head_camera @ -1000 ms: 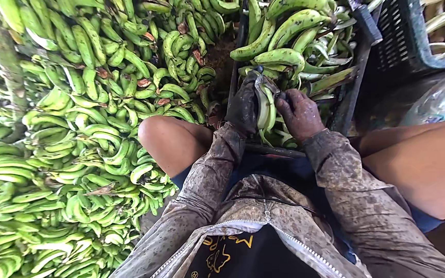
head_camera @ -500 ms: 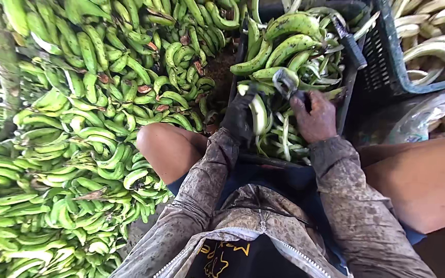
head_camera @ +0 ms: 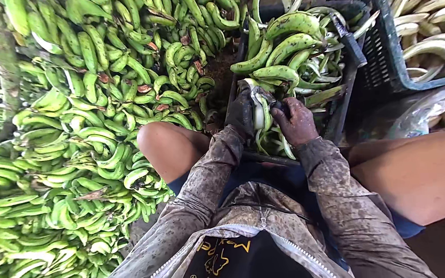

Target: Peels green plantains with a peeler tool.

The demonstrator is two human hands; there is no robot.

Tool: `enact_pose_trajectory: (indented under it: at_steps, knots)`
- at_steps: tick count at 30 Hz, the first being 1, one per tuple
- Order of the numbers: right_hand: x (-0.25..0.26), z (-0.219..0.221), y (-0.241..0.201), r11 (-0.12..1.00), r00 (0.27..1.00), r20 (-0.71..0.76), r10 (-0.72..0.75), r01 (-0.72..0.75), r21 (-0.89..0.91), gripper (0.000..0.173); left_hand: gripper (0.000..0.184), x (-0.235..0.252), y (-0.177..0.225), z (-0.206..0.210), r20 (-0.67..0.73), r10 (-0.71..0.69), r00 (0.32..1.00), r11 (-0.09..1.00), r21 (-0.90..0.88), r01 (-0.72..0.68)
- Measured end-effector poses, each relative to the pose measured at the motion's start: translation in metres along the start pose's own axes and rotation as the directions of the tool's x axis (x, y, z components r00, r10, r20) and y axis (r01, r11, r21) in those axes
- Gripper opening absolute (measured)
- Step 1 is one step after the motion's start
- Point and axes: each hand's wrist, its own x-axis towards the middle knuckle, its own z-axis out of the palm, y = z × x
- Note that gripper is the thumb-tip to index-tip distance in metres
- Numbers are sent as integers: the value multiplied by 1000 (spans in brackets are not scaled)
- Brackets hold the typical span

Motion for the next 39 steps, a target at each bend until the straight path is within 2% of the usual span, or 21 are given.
enact_pose_trajectory:
  at_steps: [1, 2, 3, 4, 6, 7, 9, 11, 13, 16, 19, 21, 24, 26, 29, 31, 35, 37, 39]
  knots:
    - [1, -2, -2, 999, 999, -12, 30, -31, -13, 53, 50, -7, -2, 0, 2, 9, 1000, 983, 182, -10]
    - [3, -6, -5, 997, 997, -28, 66, -67, -35, 52, 48, -16, -1, 7, -28, -5, 1000, 969, 246, 12]
    - [8, -11, -6, 993, 995, -40, 94, -97, -69, 53, 45, -20, -2, 15, -46, -26, 999, 978, 204, 35]
    - [12, -16, -6, 988, 993, -36, 109, -112, -102, 54, 45, -22, -2, 18, -1, -44, 999, 992, 120, 44]
    - [11, -20, -6, 987, 997, -3, 80, -80, -143, 56, 48, -13, -7, 4, 213, 13, 977, 998, -68, 2]
    - [7, -18, -6, 988, 999, 4, 38, -37, -151, 55, 47, -3, -13, -3, 267, 86, 960, 986, -162, -43]
    - [-1, -10, -7, 988, 997, -26, -67, 62, -141, 54, 45, 13, -14, -5, 199, 173, 965, 949, -295, -110]
    - [-5, -1, -8, 981, 988, -47, -145, 137, -134, 53, 41, 15, -10, -4, 120, 149, 982, 942, -319, -104]
    - [-5, 0, -10, 982, 992, -25, -127, 122, -143, 52, 45, 11, -14, -10, 101, 130, 986, 981, -158, -113]
    - [7, -16, -10, 986, 997, -26, 78, -81, -143, 55, 43, -8, -8, -8, 107, 122, 987, 955, 258, -146]
    - [20, -35, 0, 963, 971, -35, 237, -239, -124, 58, 45, -25, -3, -7, 204, 56, 977, 941, 316, -120]
    - [17, -38, 4, 964, 969, -42, 243, -246, -100, 59, 43, -18, -8, -14, 235, 33, 971, 978, 193, -79]
    - [5, -27, 7, 991, 991, -16, 133, -133, 0, 53, 37, -6, -5, -18, 223, -24, 974, 988, -142, 57]
    - [-4, -14, 6, 998, 997, 43, 57, -58, 22, 50, 38, -1, -2, -17, 167, -59, 984, 975, -204, 93]
    - [-2, -9, 3, 997, 990, 121, 79, -80, 4, 46, 38, 0, -5, -16, 145, -18, 989, 986, -162, 41]
    - [9, -16, 1, 991, 983, 125, 131, -134, 10, 47, 38, -9, -8, -21, 229, 33, 973, 999, -16, -30]
    - [23, -33, 8, 955, 955, 26, 295, -295, -1, 46, 45, -39, -1, -19, 411, 14, 912, 950, 280, -140]
    - [19, -35, 11, 941, 941, -30, 338, -337, 17, 47, 44, -39, -3, -20, 401, -2, 916, 966, 237, -102]
    - [8, -33, 9, 969, 966, -77, 247, -246, 31, 45, 37, -29, -4, -19, 269, -52, 962, 998, -16, 59]
